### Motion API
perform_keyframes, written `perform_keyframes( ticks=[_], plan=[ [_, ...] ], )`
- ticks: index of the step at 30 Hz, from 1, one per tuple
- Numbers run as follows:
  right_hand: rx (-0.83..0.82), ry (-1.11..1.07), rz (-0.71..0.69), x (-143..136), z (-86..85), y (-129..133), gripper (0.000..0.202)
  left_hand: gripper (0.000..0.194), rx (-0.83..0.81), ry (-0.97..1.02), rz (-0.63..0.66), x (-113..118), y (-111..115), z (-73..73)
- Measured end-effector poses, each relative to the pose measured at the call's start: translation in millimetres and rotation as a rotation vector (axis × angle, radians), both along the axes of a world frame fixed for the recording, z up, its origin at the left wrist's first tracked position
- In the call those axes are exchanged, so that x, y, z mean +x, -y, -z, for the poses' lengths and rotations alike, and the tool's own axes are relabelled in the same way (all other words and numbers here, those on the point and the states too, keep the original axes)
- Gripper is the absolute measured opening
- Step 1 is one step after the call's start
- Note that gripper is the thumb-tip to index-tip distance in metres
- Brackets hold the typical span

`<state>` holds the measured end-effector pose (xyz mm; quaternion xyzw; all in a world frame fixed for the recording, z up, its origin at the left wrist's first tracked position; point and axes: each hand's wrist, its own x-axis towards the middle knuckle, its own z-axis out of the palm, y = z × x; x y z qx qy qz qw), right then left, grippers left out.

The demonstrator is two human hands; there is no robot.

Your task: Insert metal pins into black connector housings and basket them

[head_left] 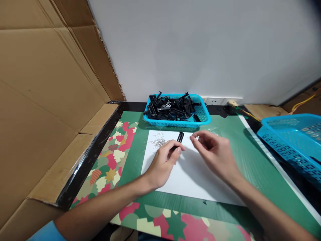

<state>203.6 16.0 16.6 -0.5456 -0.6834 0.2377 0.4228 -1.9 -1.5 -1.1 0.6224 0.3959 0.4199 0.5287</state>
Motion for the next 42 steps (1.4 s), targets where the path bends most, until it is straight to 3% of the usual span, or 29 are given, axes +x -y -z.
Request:
perform_keyframes(
  ticks=[6,13,23,30,38,42],
  plan=[
    [-0.231,0.201,-0.225,40,-16.2,-15,0.039,0.032,-0.092,0.137,0.029,4,4,4.8],
    [-0.341,0.375,-0.418,37,-13.2,-14,0.029,0.033,-0.241,0.095,0.135,5,6,6.7],
    [-0.329,0.396,-0.37,32,-4.9,-16,0.028,0.033,-0.291,0.137,0.159,5,1,4.1],
    [-0.236,0.446,-0.31,25,-3.6,-11,0.026,0.031,-0.305,0.156,0.171,3,1,4.7],
    [-0.178,0.426,-0.294,20,6.9,-8,0.026,0.032,-0.305,0.145,0.178,1,-1,4.7],
    [-0.168,0.413,-0.318,18,4.0,-4,0.029,0.034,-0.317,0.14,0.172,1,-1,4.1]
  ],
)
